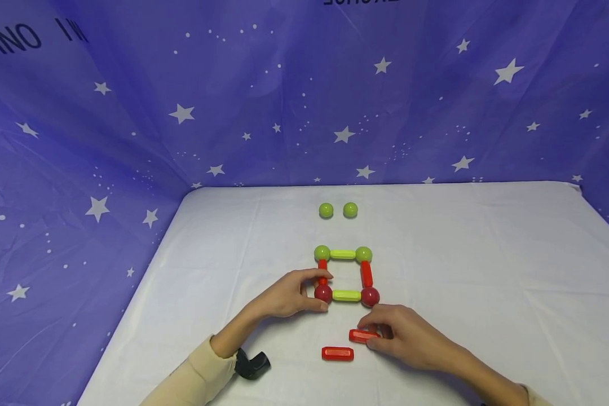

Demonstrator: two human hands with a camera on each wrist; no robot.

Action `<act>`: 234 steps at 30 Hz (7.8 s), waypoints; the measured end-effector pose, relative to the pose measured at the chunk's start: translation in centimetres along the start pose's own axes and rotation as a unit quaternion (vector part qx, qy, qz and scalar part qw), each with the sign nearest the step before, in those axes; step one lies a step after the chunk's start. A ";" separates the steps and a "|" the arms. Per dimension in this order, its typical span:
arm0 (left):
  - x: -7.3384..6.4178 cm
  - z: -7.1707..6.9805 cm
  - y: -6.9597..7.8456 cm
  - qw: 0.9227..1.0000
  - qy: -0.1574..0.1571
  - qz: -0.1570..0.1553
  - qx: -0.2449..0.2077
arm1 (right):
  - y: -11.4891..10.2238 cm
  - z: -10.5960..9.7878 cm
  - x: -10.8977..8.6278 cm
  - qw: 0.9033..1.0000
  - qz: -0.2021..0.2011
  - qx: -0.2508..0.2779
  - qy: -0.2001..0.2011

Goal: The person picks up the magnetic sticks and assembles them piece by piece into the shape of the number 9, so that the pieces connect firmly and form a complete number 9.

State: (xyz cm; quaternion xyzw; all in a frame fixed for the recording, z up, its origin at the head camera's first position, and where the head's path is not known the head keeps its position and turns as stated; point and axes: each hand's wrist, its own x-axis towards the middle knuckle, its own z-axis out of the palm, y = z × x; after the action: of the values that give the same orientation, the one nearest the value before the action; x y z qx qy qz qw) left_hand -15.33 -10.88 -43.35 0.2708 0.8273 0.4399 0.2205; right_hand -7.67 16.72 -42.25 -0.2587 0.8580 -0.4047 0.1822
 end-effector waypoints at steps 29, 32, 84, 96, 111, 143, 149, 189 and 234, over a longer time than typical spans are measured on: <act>-0.1 0.0 0.2 1.000 0.001 0.000 -0.003 | 0.0 -0.5 -0.5 0.999 0.027 -0.033 0.000; -0.1 0.0 0.2 1.000 0.001 -0.002 -0.003 | 0.1 -0.7 -0.6 0.999 0.029 -0.029 0.007; -0.1 0.1 0.2 1.000 0.002 -0.002 0.005 | 0.1 -0.2 -0.9 0.999 -0.004 -0.039 -0.019; 0.0 0.1 0.1 1.000 0.003 -0.004 0.001 | -0.1 -0.4 -0.7 0.999 0.021 -0.027 -0.020; 0.0 0.1 0.1 1.000 0.004 -0.001 0.004 | -0.2 -0.7 -0.8 0.999 0.039 -0.012 0.025; -0.1 0.1 0.2 1.000 0.004 0.000 0.006 | 0.4 -0.8 -0.7 0.996 0.058 0.011 0.061; -0.1 0.0 0.3 1.000 0.002 -0.007 0.012 | 0.6 -0.7 -0.6 0.996 0.053 0.023 0.070; -0.2 0.0 0.3 1.000 0.000 -0.008 0.012 | 0.4 -0.6 -0.2 0.996 0.055 0.028 0.059; -0.1 0.1 0.2 1.000 0.000 0.000 0.003 | -0.5 -3.9 0.8 0.993 0.007 -0.030 0.111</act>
State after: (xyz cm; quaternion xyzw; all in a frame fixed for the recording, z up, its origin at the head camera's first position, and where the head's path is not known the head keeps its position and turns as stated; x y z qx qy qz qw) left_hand -15.17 -10.81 -43.19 0.2711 0.8288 0.4373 0.2199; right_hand -10.25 18.32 -39.57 -0.2114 0.8865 -0.4035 0.0808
